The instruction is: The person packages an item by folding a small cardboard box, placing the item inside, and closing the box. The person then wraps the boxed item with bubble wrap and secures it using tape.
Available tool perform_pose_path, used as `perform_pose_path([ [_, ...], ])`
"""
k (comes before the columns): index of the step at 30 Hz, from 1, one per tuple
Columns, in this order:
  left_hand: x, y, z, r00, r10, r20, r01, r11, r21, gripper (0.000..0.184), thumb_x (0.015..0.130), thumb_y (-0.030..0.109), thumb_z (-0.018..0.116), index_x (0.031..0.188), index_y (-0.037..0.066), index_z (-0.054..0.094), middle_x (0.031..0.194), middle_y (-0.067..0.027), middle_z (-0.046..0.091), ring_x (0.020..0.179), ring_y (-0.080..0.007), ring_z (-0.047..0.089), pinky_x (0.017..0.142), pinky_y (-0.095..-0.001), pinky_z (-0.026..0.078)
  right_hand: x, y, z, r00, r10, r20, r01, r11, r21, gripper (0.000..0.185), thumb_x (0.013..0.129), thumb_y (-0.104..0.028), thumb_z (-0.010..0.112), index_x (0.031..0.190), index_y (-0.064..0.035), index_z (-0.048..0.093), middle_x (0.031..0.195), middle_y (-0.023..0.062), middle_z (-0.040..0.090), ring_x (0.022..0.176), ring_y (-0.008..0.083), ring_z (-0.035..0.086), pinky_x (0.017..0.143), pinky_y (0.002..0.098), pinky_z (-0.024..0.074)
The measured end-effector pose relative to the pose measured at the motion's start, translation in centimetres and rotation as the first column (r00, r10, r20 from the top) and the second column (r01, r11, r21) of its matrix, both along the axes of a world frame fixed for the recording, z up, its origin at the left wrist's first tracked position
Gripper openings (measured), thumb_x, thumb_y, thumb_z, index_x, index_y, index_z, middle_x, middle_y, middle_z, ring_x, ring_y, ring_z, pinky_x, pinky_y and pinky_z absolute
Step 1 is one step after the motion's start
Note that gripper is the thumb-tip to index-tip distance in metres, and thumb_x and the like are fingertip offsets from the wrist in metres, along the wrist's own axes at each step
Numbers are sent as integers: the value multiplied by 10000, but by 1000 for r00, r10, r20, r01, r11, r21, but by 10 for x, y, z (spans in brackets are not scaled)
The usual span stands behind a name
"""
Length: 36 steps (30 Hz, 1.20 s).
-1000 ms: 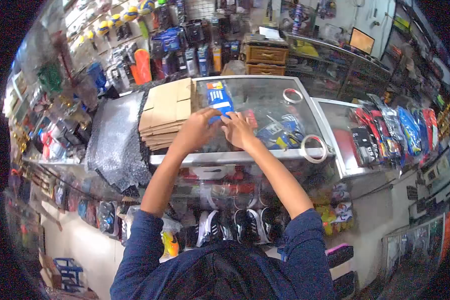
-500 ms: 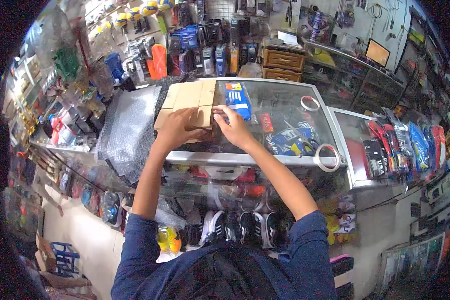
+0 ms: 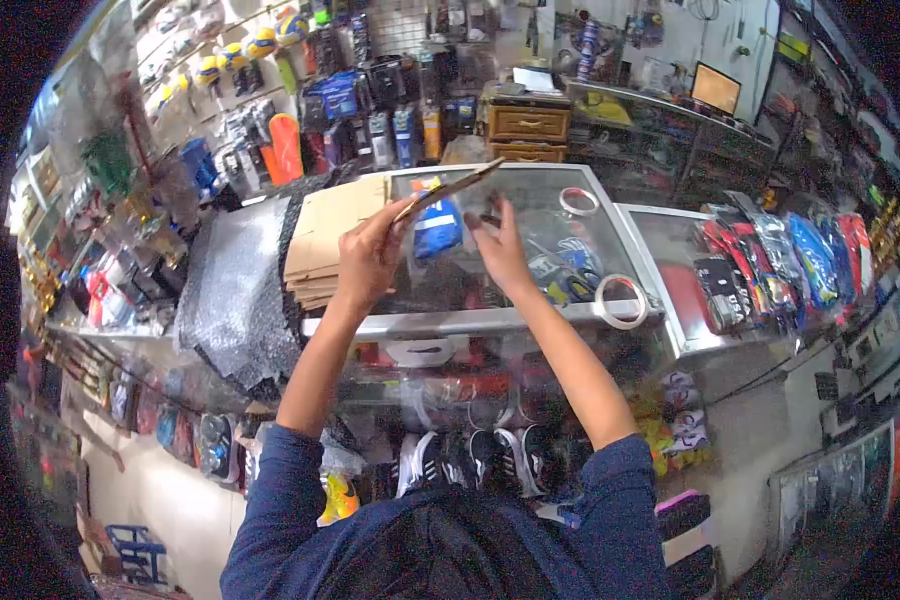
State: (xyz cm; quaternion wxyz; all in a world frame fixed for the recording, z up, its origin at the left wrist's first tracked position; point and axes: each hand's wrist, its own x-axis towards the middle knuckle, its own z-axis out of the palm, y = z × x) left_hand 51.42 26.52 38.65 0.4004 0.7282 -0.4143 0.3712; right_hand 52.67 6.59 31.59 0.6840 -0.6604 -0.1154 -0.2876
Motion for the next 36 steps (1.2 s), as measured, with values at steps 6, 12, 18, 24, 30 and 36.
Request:
perform_pose_path([
  [6,1,-47,-22,910,-211,-356,145,968,-204,224,912,117,527,1058,-29,616,778,-123,665,680,-110,605,608,-264,467,-38,-49,-1,977,-212,-17,211,975,-71,883,759,-278,747,1398,10,210,1266,187,407,1186,286,416,1009,381,322],
  [12,14,-86,-49,734,-440,-517,285,891,-354,403,937,219,500,1264,-16,476,1098,-149,602,1003,-171,550,862,-298,423,-55,-81,-24,928,-370,45,371,904,-214,981,651,-346,822,1371,10,259,1324,199,340,1214,298,397,1022,402,320],
  [18,43,-106,-63,686,-607,-403,449,788,-422,835,851,325,612,1454,50,104,1494,-179,168,1378,-279,184,1111,-396,156,-88,-68,-5,959,-275,66,283,936,-211,758,743,-245,759,1328,8,348,1262,164,473,1169,255,461,966,366,377],
  [24,66,-122,-72,558,-641,-527,468,768,-438,1113,672,391,787,1465,113,57,1473,-179,184,1375,-315,177,1098,-506,136,-106,-45,22,964,-254,76,265,933,-245,342,895,-199,573,1133,45,538,1000,123,626,909,168,581,804,293,446],
  [30,62,-128,-65,631,-539,-558,407,842,-354,1230,557,408,848,1455,71,77,1368,-167,224,1314,-328,253,1084,-444,241,-115,-32,31,943,-309,125,333,894,-299,319,924,-207,509,1118,39,565,933,142,643,814,180,595,721,305,456],
  [36,54,-127,-65,710,-480,-516,370,877,-307,1289,457,431,878,1434,42,132,1298,-183,260,1265,-327,291,1060,-439,297,-115,-50,37,980,-200,-22,200,980,-7,399,900,-171,543,1246,15,476,1146,113,579,1033,167,549,888,287,416],
])
